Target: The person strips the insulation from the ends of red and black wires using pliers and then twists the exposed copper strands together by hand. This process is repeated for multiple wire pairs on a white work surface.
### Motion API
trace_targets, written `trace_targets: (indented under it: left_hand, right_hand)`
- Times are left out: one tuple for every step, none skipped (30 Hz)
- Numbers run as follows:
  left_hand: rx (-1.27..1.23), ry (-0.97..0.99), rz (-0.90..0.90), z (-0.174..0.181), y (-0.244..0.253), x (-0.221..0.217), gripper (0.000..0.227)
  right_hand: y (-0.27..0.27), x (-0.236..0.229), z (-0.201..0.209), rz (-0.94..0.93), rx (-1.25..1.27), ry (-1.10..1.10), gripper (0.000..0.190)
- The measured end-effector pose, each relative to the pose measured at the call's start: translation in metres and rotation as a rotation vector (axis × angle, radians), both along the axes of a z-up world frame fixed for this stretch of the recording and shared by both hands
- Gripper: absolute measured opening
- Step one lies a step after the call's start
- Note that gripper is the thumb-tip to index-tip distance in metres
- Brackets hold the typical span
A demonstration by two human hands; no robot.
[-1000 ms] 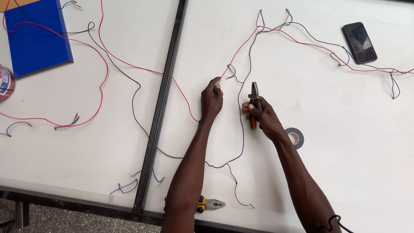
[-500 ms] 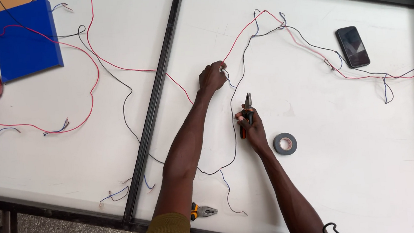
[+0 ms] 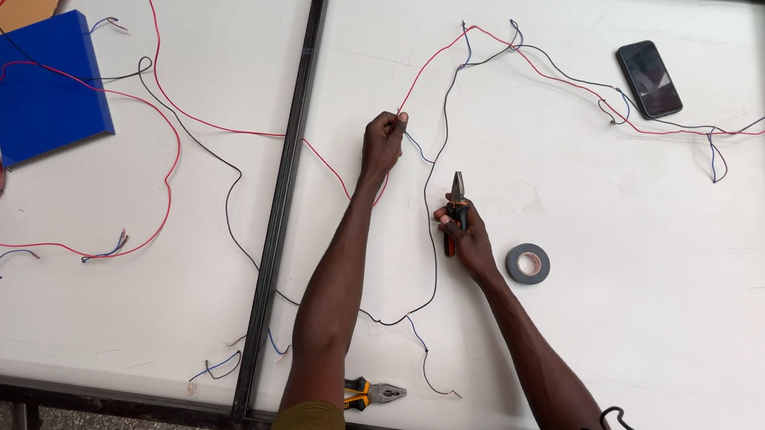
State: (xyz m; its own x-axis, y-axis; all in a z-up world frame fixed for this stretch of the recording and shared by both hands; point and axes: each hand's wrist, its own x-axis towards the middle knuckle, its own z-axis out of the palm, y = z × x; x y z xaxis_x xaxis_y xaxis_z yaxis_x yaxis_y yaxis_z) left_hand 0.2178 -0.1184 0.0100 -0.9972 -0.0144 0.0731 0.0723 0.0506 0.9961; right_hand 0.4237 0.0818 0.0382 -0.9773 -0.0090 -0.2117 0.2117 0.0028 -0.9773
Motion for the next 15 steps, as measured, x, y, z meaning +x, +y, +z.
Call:
trace_targets:
  left_hand:
    - [-0.001,0.003,-0.001,0.007,-0.002,0.006,0.033]
    - [0.019,0.026,0.005,0.013,-0.004,0.013,0.032]
    - [0.039,0.048,0.011,0.02,-0.006,0.02,0.031]
    - [0.039,0.049,0.011,0.022,-0.009,0.024,0.031]
    - [-0.001,0.089,0.036,0.023,-0.011,0.029,0.031]
    - [-0.041,0.13,0.061,0.025,-0.013,0.033,0.032]
    - [-0.041,0.131,0.063,0.026,-0.013,0.04,0.032]
    - [-0.085,0.149,0.103,0.028,-0.012,0.045,0.035]
    - [-0.13,0.167,0.143,0.03,-0.011,0.049,0.04]
    - [-0.127,0.168,0.134,0.031,-0.01,0.052,0.04]
    - [-0.177,0.177,0.176,0.031,-0.009,0.054,0.038]
    - [-0.223,0.188,0.217,0.031,-0.006,0.055,0.036]
    - [-0.217,0.19,0.207,0.028,-0.004,0.056,0.036]
    - [-0.265,0.202,0.26,0.026,-0.003,0.051,0.031]
    - [-0.312,0.215,0.313,0.024,-0.001,0.046,0.027]
  right_hand:
    - [0.0,-0.001,-0.003,-0.001,-0.001,0.003,0.049]
    - [0.0,-0.002,-0.006,-0.001,0.008,0.004,0.049]
    - [0.001,-0.003,-0.009,-0.002,0.016,0.004,0.049]
    - [0.0,-0.002,-0.004,-0.001,0.016,0.006,0.049]
    - [-0.001,-0.001,0.0,0.003,0.028,0.003,0.049]
    - [-0.001,-0.001,0.005,0.009,0.041,0.001,0.049]
    - [-0.002,0.001,0.004,0.01,0.042,0.003,0.049]
    - [-0.003,0.001,0.004,-0.002,0.023,0.0,0.049]
    - [-0.004,0.0,0.003,-0.015,0.005,-0.002,0.049]
    - [-0.004,0.0,0.002,-0.024,0.006,-0.002,0.049]
    - [-0.005,-0.001,-0.001,-0.022,0.007,0.004,0.048]
    - [-0.003,-0.002,-0.003,-0.023,0.011,0.01,0.047]
    - [-0.002,0.0,-0.003,-0.033,0.015,0.012,0.047]
    - [-0.003,-0.001,-0.003,-0.029,0.013,0.008,0.047]
    - [-0.004,-0.003,-0.003,-0.025,0.012,0.005,0.047]
